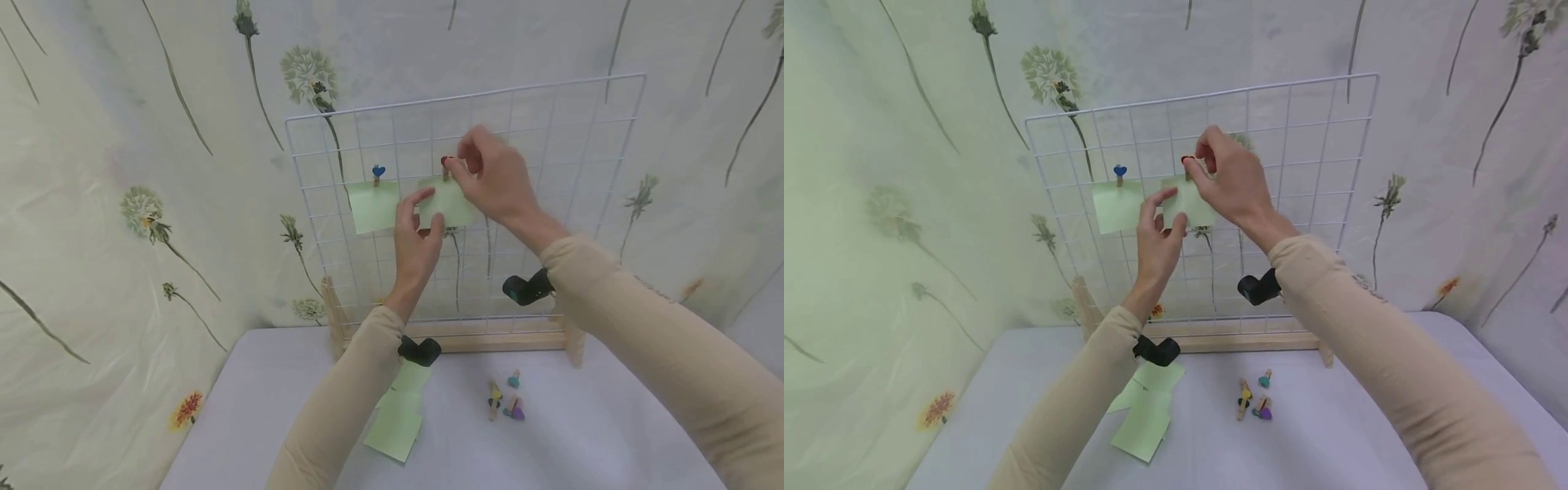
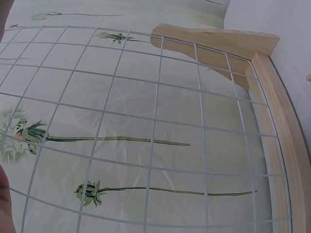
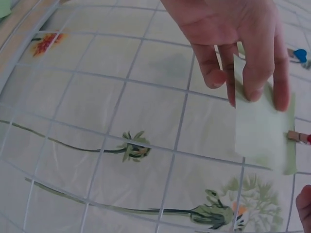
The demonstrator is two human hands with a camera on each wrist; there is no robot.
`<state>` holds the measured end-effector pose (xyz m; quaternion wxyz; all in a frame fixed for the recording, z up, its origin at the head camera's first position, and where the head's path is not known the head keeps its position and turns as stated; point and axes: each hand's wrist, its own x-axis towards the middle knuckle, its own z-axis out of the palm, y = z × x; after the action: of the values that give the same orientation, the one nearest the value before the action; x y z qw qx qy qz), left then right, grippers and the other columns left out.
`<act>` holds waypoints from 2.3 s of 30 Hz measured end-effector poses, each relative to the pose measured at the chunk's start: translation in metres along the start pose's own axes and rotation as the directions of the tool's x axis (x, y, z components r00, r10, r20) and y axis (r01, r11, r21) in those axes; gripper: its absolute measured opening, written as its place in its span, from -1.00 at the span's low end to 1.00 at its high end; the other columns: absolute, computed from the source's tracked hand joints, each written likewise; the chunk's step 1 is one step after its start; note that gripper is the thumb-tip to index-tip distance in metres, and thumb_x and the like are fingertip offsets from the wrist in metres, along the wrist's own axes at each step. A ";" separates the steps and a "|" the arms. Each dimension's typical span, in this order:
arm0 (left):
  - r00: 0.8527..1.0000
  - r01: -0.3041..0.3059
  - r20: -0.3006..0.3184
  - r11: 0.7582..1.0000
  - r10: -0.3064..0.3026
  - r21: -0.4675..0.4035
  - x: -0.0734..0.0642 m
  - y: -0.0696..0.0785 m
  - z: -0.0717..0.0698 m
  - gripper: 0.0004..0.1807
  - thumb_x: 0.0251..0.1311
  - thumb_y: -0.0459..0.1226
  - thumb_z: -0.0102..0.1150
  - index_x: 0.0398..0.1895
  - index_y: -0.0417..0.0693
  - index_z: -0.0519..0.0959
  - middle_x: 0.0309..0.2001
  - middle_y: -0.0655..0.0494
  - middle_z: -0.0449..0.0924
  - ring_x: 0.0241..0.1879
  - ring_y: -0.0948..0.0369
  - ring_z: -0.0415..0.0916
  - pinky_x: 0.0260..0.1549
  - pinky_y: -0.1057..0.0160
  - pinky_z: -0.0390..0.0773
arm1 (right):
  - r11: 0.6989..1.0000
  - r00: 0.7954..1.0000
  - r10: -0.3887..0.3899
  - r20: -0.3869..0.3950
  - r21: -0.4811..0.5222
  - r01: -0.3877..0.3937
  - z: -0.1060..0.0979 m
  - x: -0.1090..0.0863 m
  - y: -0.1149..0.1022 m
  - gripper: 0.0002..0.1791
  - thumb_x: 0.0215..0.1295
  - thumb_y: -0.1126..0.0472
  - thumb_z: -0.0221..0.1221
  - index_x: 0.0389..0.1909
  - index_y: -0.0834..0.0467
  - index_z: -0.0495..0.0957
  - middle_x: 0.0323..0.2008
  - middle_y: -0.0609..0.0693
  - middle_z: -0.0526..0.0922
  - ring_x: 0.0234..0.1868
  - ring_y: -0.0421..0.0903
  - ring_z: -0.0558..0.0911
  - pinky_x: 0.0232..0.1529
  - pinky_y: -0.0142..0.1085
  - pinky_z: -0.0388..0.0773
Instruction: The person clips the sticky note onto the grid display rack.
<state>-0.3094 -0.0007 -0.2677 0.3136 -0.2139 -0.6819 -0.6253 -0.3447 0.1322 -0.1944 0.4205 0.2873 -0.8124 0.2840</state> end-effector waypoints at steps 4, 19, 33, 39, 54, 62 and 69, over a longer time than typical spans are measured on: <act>1.000 -0.003 -0.001 1.000 0.003 0.011 0.001 -0.011 0.001 -0.56 0.20 -0.47 0.02 0.18 -0.18 0.38 0.17 -0.02 0.37 0.05 0.13 0.43 -0.28 0.33 0.60 | 1.000 0.999 0.007 0.046 0.008 -0.008 -0.003 -0.007 0.003 -0.79 0.29 0.16 0.14 -0.42 0.25 0.52 -0.58 0.08 0.43 -0.50 -0.07 0.33 -0.48 -0.34 0.24; 0.999 -0.040 -0.020 0.995 0.042 0.092 -0.008 -0.007 -0.001 -0.58 0.18 -0.48 0.03 0.14 -0.21 0.39 0.14 -0.11 0.31 -0.22 0.03 0.36 -0.33 0.38 0.54 | 1.000 0.996 0.020 0.091 -0.003 -0.020 -0.007 -0.049 0.022 -0.84 0.18 0.32 0.08 -0.59 0.20 0.43 -0.69 0.02 0.39 -0.59 -0.11 0.31 -0.53 -0.38 0.21; 0.999 -0.046 0.010 0.993 0.046 0.110 -0.006 -0.038 -0.003 -0.60 0.22 -0.37 0.05 0.14 0.02 0.41 0.10 0.05 0.33 -0.27 0.18 0.30 -0.35 0.38 0.54 | 0.999 0.992 0.036 0.119 -0.013 -0.035 -0.006 -0.078 0.034 -0.79 0.10 0.34 0.12 -0.66 0.12 0.39 -0.74 -0.05 0.34 -0.64 -0.16 0.27 -0.58 -0.38 0.17; 0.999 -0.047 0.017 0.992 0.046 0.121 -0.009 -0.040 -0.004 -0.60 0.24 -0.36 0.04 0.15 0.05 0.39 0.11 0.07 0.34 -0.24 0.22 0.41 -0.33 0.38 0.54 | 1.000 0.990 0.022 0.141 0.003 -0.023 -0.005 -0.085 0.036 -0.79 0.08 0.36 0.11 -0.67 0.10 0.39 -0.75 -0.08 0.32 -0.66 -0.18 0.26 -0.60 -0.39 0.17; 0.998 -0.038 0.064 0.990 0.030 0.136 -0.016 -0.041 -0.006 -0.67 0.29 -0.31 0.03 0.12 0.01 0.42 0.10 0.14 0.46 -0.06 0.24 0.48 -0.29 0.42 0.51 | 0.999 0.979 0.050 0.199 -0.001 -0.051 -0.006 -0.104 0.038 -0.77 0.12 0.32 0.14 -0.67 0.08 0.39 -0.74 -0.10 0.35 -0.64 -0.19 0.29 -0.60 -0.40 0.21; 0.992 -0.042 0.127 0.991 0.026 0.129 -0.020 -0.041 -0.007 -0.75 0.32 -0.24 0.05 0.03 -0.02 0.48 -0.01 0.12 0.57 -0.05 0.27 0.51 -0.24 0.39 0.53 | 0.998 0.974 0.065 0.217 -0.013 -0.064 -0.006 -0.112 0.039 -0.75 0.19 0.30 0.12 -0.66 0.08 0.40 -0.74 -0.10 0.34 -0.64 -0.20 0.29 -0.59 -0.40 0.22; 0.988 -0.061 0.144 0.995 0.050 0.073 -0.023 -0.032 -0.008 -0.80 0.28 -0.35 0.08 -0.06 -0.20 0.53 -0.11 -0.06 0.62 -0.09 0.11 0.51 -0.27 0.31 0.53 | 0.999 0.976 0.042 0.211 0.021 -0.048 -0.004 -0.117 0.042 -0.74 0.15 0.32 0.14 -0.68 0.05 0.38 -0.75 -0.13 0.32 -0.66 -0.22 0.28 -0.61 -0.41 0.20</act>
<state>-0.3134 -0.0106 -0.3066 0.2896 -0.2648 -0.7197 -0.5727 -0.3156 0.1904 -0.3007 0.3217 0.3027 -0.8550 0.2718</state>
